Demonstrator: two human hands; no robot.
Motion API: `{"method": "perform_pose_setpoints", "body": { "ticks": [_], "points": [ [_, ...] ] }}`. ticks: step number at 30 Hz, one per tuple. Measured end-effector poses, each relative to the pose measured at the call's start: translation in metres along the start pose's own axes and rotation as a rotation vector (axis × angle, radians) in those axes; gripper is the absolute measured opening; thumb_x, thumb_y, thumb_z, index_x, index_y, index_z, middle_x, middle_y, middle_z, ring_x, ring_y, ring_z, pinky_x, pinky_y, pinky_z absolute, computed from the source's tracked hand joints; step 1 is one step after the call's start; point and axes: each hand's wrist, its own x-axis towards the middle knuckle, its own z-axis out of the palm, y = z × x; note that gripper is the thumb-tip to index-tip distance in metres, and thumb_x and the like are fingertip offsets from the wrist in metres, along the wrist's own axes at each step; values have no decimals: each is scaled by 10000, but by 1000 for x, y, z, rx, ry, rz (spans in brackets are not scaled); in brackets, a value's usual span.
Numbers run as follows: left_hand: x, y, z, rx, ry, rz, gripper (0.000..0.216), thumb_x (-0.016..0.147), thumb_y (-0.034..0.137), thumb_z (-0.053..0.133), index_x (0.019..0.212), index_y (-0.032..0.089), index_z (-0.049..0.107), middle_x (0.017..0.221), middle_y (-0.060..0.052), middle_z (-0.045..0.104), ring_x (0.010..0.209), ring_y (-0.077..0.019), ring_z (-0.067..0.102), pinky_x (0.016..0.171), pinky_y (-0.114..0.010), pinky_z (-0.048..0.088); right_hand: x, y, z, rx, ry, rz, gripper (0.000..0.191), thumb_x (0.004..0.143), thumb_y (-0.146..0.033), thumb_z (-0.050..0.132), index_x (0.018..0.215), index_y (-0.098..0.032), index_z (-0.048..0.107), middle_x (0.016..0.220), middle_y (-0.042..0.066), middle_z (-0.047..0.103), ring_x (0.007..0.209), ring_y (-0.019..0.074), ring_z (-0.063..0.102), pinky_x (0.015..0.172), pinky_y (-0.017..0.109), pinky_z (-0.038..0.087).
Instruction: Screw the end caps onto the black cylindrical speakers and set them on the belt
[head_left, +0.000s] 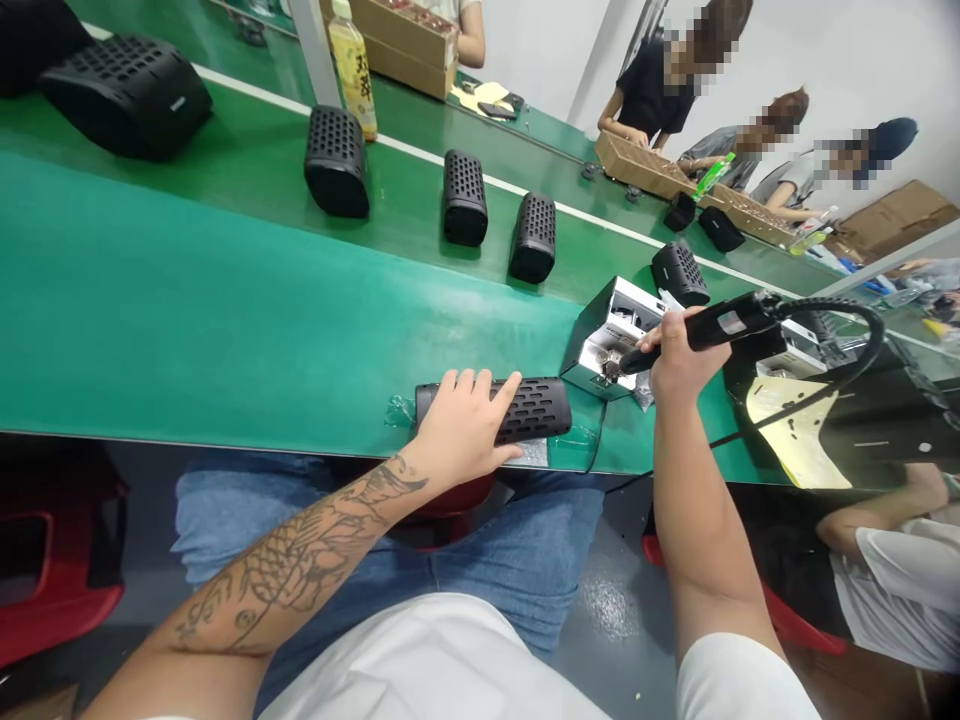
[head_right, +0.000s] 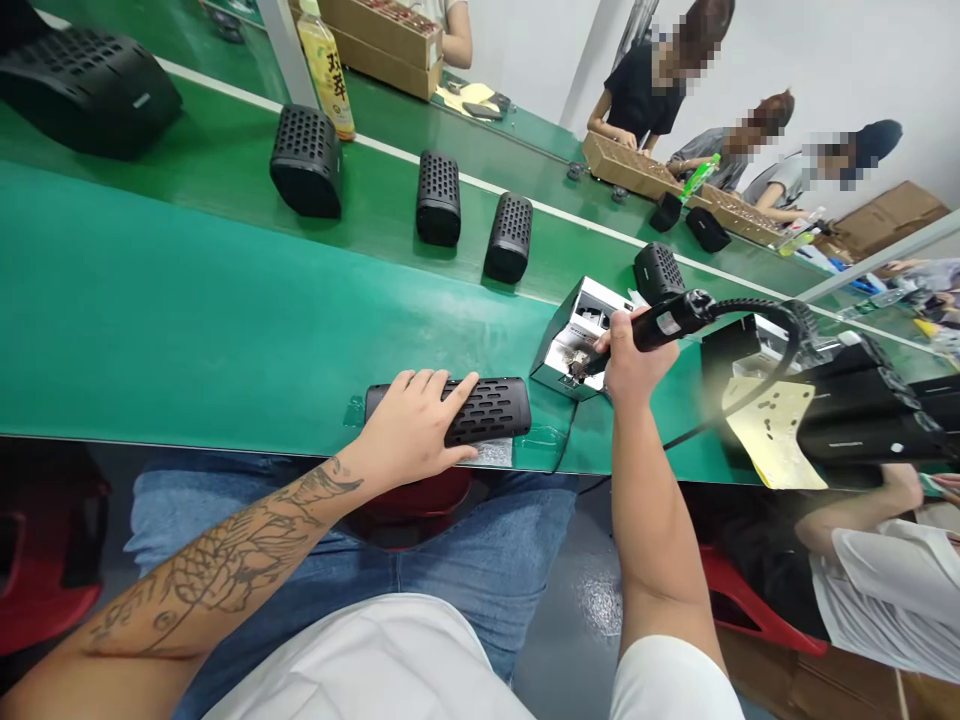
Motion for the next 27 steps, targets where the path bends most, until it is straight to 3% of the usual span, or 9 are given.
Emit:
{"method": "perform_pose_setpoints", "body": {
  "ticks": [4,7,10,13,17,22,27],
  "points": [
    [-26,-53,11,-136,153,105,1102,1044,618,997,1949,161,565,1878,-352,637,1734,-594,629,1543,-828,357,-11,9,-4,48,-20,47,621,872,-791,1058,930,-315,663,586,-133,606,453,164,578,538,375,591],
    [-47,-99,38,-403,250,139,1215,1017,612,1012,2006,244,410,1998,-300,507,1843,-551,549,1546,-775,443,-20,-13,-6,74,-62,48,577,909,-768,1064,958,-328,694,620,-116,622,486,170,603,567,388,621],
    [-59,-123,73,-619,295,120,1456,900,599,1116,2031,277,257,2036,-303,405,1893,-567,483,1518,-761,512,-36,-54,-1,186,-112,45,525,959,-718,1064,1018,-337,708,638,-122,602,486,157,613,558,354,622],
    [-60,-122,99,-716,302,98,1554,812,527,1180,2016,286,228,2009,-305,412,1873,-572,508,1524,-786,496,-65,-99,13,351,-196,53,515,952,-691,1085,1065,-338,727,629,-135,599,432,151,584,496,329,599],
    [-56,-112,110,-768,336,83,1402,860,431,1136,1973,289,296,1945,-267,494,1820,-511,591,1523,-734,521,-107,-137,41,462,-360,82,485,974,-700,1071,1043,-346,746,606,-122,642,383,156,558,459,345,609],
    [-54,-109,111,-766,371,90,1315,892,430,1101,1955,273,342,1911,-253,544,1805,-488,616,1524,-700,536,-129,-137,67,448,-476,132,567,950,-730,1085,999,-322,693,582,-124,646,389,137,568,483,320,630],
    [-53,-108,109,-757,362,89,1330,882,395,1108,1957,282,332,1897,-251,563,1788,-489,634,1509,-708,552,-131,-128,74,392,-507,193,605,942,-707,1093,950,-311,636,584,-121,651,409,130,580,513,320,669]
  ]
}}
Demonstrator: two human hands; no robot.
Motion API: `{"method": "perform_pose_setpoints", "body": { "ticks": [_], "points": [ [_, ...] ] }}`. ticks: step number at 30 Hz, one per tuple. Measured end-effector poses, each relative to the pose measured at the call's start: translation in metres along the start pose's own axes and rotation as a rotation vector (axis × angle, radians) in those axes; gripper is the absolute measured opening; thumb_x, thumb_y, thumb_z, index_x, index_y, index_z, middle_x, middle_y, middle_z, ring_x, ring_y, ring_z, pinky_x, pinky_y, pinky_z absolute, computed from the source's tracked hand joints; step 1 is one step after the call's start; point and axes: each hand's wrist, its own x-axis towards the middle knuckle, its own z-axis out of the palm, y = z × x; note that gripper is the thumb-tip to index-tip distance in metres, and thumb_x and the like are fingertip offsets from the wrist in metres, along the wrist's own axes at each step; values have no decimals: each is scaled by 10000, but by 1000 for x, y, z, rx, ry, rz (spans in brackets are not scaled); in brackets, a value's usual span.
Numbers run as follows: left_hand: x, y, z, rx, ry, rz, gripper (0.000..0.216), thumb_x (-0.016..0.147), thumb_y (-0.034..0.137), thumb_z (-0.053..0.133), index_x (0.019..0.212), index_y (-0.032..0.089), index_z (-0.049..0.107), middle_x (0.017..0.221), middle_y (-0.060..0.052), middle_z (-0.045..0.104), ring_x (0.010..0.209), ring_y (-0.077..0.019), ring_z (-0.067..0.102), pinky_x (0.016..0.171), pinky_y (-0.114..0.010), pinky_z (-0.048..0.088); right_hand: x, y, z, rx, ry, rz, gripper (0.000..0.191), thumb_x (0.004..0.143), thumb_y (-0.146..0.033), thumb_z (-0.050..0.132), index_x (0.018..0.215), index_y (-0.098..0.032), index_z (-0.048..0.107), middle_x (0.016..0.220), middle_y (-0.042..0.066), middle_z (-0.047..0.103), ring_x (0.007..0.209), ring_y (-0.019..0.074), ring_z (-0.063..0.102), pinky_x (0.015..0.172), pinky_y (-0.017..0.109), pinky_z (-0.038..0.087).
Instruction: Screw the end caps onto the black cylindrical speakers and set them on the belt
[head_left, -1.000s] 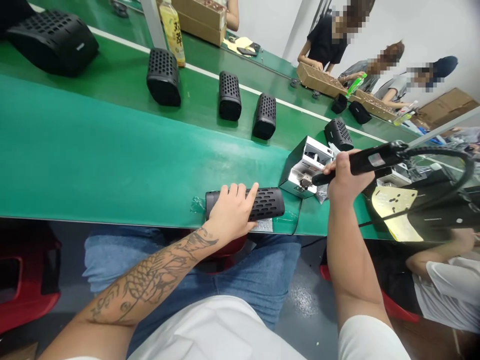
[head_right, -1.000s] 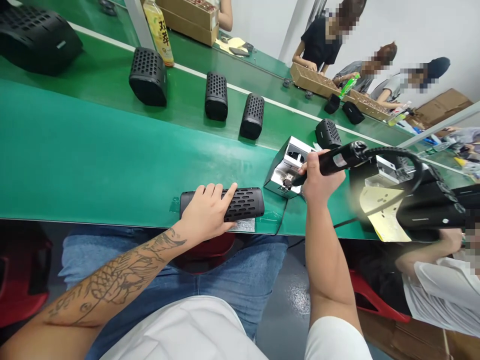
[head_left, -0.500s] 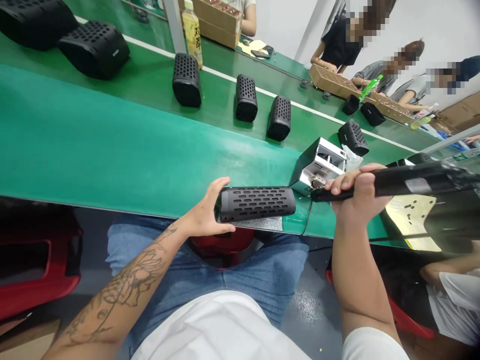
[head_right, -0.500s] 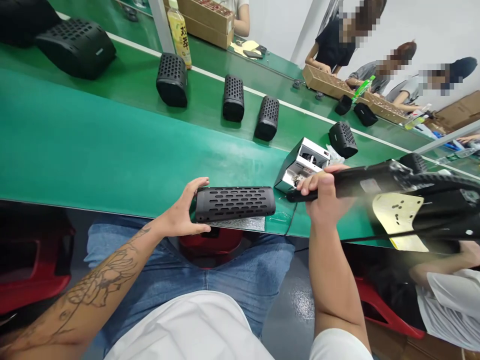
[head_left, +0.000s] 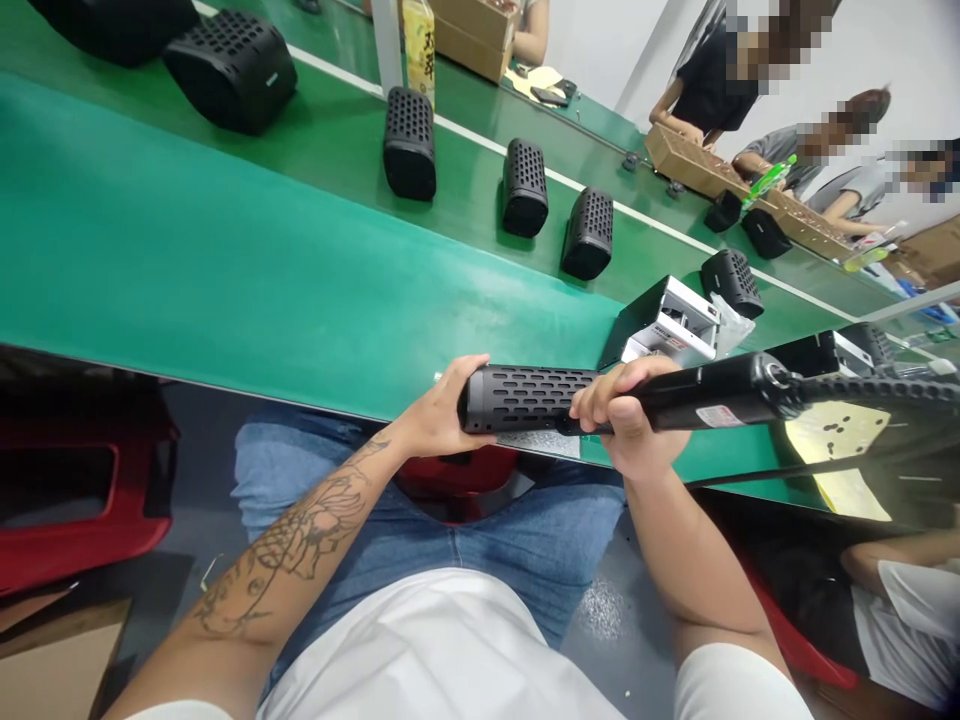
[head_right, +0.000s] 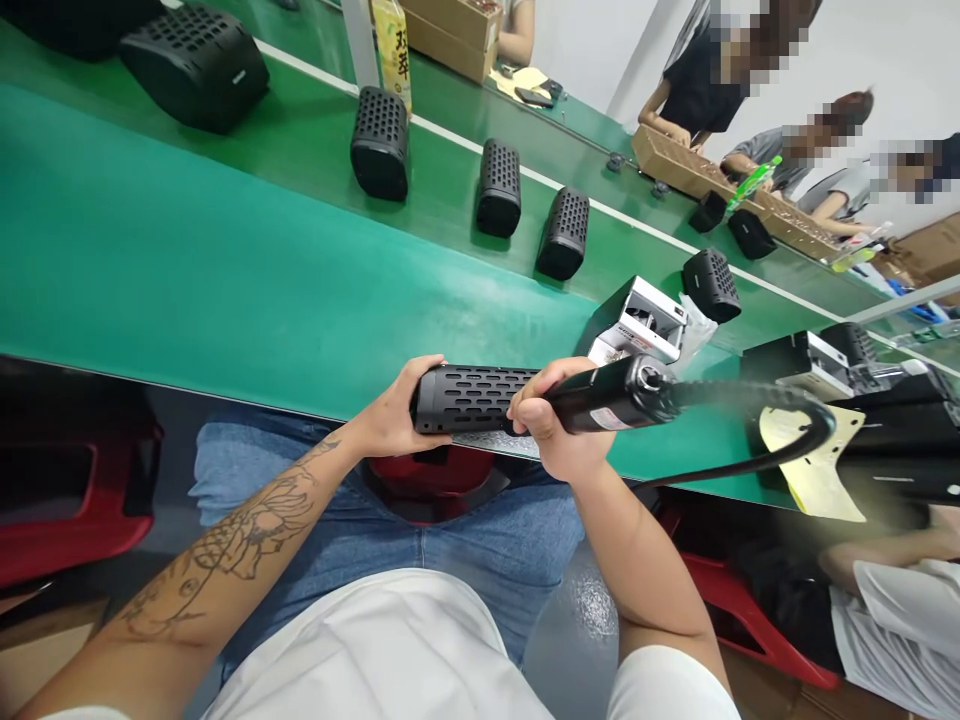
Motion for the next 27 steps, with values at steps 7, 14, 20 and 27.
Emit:
{"method": "perform_pose_setpoints", "body": {
  "ticks": [7,14,20,27],
  "points": [
    [1,4,-1,8,5,4,1321,863,383,1115,1941,293,357,1867,-240,597,1733,-490,682,1468,-692,598,-2,4,-2,14,-110,36,570,964,-629,1089,897,-308,623,569,-117,639,406,120,559,500,292,630],
    [1,5,-1,34,5,10,1335,843,394,1121,1930,296,351,1855,-240,617,1721,-501,695,1457,-698,604,-5,14,-11,-10,-197,92,606,932,-702,1083,853,-321,619,550,-118,591,399,151,551,488,348,609],
    [-1,0,-3,52,34,21,1305,843,388,1113,1908,289,366,1835,-223,632,1680,-476,733,1428,-661,639,-14,28,-15,-34,-253,123,561,960,-702,1052,849,-331,647,581,-85,634,471,185,611,540,395,629],
    [-7,0,1,65,41,-22,1270,834,375,1117,1877,294,396,1783,-204,644,1661,-473,734,1424,-686,648,30,8,-60,-81,121,-42,570,959,-775,1038,999,-324,693,588,-134,593,436,158,599,541,355,639]
  ]
}}
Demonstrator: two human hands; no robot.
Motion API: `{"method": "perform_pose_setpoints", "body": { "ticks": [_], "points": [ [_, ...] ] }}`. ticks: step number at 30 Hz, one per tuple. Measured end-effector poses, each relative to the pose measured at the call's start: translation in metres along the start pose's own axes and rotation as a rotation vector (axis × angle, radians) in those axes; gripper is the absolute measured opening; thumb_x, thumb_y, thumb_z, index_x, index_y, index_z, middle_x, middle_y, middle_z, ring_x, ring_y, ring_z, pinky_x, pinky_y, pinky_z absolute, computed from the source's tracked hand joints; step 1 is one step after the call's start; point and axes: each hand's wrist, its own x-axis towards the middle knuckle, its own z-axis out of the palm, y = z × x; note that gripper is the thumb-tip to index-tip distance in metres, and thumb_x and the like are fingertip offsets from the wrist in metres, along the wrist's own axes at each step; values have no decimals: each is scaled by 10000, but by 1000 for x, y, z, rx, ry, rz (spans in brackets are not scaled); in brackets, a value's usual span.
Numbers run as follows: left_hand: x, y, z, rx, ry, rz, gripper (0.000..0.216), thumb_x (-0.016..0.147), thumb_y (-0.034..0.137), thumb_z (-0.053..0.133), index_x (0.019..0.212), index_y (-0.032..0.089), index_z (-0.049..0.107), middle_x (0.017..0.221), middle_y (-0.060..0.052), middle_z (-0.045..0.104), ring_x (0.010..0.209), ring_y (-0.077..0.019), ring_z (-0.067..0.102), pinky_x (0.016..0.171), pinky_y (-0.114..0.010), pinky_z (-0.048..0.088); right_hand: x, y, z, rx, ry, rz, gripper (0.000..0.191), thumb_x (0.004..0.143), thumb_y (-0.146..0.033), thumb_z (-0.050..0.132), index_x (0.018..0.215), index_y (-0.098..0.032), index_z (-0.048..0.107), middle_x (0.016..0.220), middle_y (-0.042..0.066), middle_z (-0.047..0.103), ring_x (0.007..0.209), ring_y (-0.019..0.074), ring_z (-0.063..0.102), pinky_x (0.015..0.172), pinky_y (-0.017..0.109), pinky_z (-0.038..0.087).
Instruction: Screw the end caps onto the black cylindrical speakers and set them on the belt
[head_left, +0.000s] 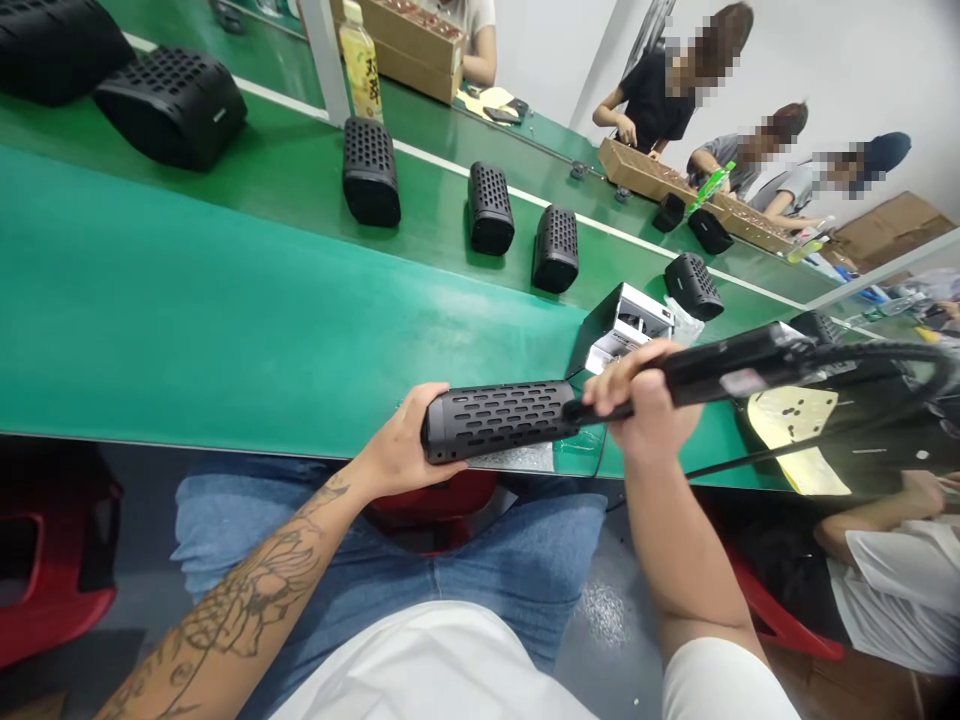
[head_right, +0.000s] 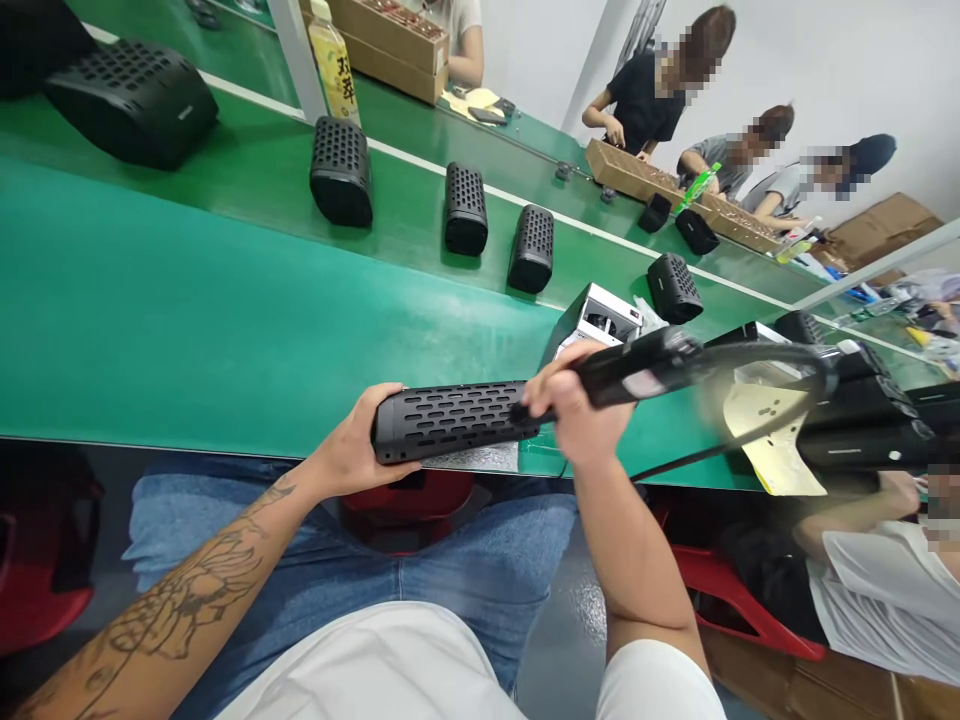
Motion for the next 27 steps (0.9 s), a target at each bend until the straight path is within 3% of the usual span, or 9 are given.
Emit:
{"method": "perform_pose_setpoints", "body": {
  "ticks": [2,5,9,13,16,19,23,27],
  "points": [
    [-1,1,3,0,16,17,1270,827,374,1123,1869,293,402,1775,-211,643,1665,-485,728,1420,-707,649,29,9,-29,-176,250,-114,571,939,-751,1061,1009,-313,702,623,-132,625,468,155,633,578,349,646],
    [-2,2,8,15,34,36,1298,807,350,1136,1868,297,391,1761,-214,649,1640,-492,746,1393,-714,670,61,37,-71,-355,422,-166,600,917,-795,1036,951,-308,687,626,-114,651,497,179,651,565,364,600],
    [1,3,11,36,48,76,1302,815,336,1131,1875,296,376,1768,-219,646,1644,-499,750,1381,-710,680,62,68,-100,-311,406,-141,604,923,-787,1034,947,-320,652,587,-128,607,474,182,607,561,375,572],
    [4,3,12,31,26,58,1315,822,366,1128,1887,293,359,1789,-221,631,1655,-493,742,1390,-698,675,48,61,-98,-277,343,-131,518,964,-698,1061,957,-332,695,633,-102,646,516,180,636,616,390,624],
    [7,4,12,10,1,75,1318,839,374,1111,1893,279,325,1826,-240,601,1707,-498,704,1428,-709,640,37,34,-78,-233,346,-153,517,951,-697,1082,978,-317,733,634,-98,649,493,181,613,572,390,611],
    [8,5,12,-12,-24,100,1315,853,371,1101,1894,272,304,1858,-263,574,1759,-508,660,1471,-728,593,16,-3,-39,-62,304,-185,534,917,-688,1118,1053,-324,751,618,-122,622,451,183,586,523,375,601],
    [8,3,16,-64,-2,107,1267,884,381,1093,1893,282,334,1850,-245,587,1734,-482,688,1460,-684,616,-23,-39,29,124,-15,-174,506,1007,-798,1004,1124,-367,768,621,-126,643,395,166,552,487,350,590],
    [8,1,21,-124,48,134,1265,865,414,1122,1889,303,388,1825,-210,627,1682,-465,736,1419,-641,661,-45,-39,80,245,-258,-129,520,1056,-805,950,1141,-334,747,620,-119,682,388,135,551,502,318,608]
  ]
}}
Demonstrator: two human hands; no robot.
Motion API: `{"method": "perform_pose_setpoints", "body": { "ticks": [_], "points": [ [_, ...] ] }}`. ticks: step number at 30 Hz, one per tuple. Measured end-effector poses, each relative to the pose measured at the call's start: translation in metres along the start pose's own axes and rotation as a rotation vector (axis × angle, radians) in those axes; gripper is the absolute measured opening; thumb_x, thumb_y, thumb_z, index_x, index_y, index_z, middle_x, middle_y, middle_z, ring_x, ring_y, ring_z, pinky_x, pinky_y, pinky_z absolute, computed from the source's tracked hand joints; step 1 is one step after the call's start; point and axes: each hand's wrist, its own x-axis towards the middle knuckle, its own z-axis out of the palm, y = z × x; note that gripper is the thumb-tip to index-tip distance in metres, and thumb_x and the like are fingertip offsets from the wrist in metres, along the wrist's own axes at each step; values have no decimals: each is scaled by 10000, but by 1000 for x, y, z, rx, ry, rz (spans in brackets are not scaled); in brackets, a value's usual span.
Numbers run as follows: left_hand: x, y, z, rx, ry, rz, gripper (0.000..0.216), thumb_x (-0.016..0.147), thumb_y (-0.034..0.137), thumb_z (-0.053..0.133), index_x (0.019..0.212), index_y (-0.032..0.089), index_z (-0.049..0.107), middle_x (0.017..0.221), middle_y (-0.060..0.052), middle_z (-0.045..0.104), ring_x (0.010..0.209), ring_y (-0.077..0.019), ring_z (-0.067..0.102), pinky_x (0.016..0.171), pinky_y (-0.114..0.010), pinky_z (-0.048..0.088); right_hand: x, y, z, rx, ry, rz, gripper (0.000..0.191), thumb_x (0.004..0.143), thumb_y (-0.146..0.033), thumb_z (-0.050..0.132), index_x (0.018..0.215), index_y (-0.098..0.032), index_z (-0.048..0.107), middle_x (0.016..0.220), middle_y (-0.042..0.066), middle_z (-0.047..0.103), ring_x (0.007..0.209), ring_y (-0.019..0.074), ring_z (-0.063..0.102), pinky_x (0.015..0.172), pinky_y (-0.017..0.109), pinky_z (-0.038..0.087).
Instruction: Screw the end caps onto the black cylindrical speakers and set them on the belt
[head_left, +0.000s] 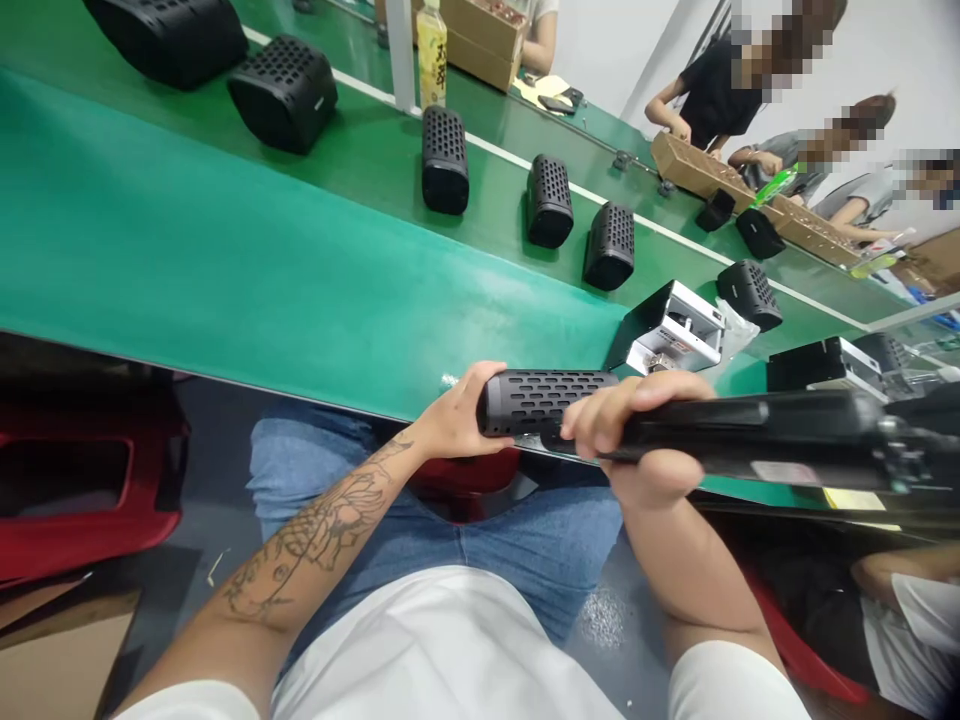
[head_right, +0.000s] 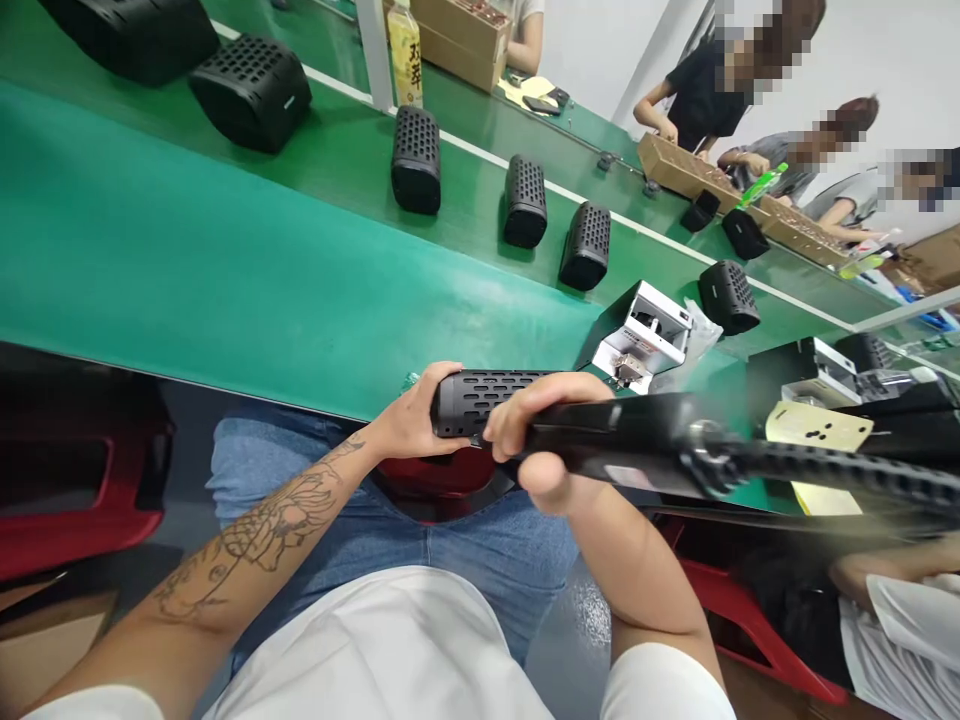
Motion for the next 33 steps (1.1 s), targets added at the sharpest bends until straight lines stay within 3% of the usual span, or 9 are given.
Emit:
{"method": "perform_pose_setpoints", "body": {
  "ticks": [7,21,27,33],
  "points": [
    [4,1,6,-30,34,-1,1231,829,410,1132,1851,295,455,1786,-204,676,1616,-459,781,1363,-634,697,-3,31,18,-17,-3,143,603,937,-799,1061,1015,-310,718,614,-105,676,419,155,587,537,369,675],
    [6,0,10,-38,24,51,1166,860,459,1116,1816,287,469,1750,-213,687,1623,-474,763,1371,-666,680,1,29,23,18,-16,187,503,1016,-609,1067,951,-302,673,609,-119,662,403,119,566,514,291,629],
    [4,2,11,-22,27,40,1158,850,464,1106,1802,305,467,1712,-197,708,1592,-466,780,1346,-664,703,-5,32,25,90,-161,147,412,1081,-489,1019,949,-302,676,615,-107,652,433,119,588,533,273,633],
    [0,4,11,0,35,26,1134,885,523,1097,1797,311,457,1690,-189,720,1560,-454,796,1324,-666,722,-15,41,23,118,-192,150,341,1095,-490,998,1028,-318,711,643,-100,639,458,128,562,515,287,586]
  ]
}}
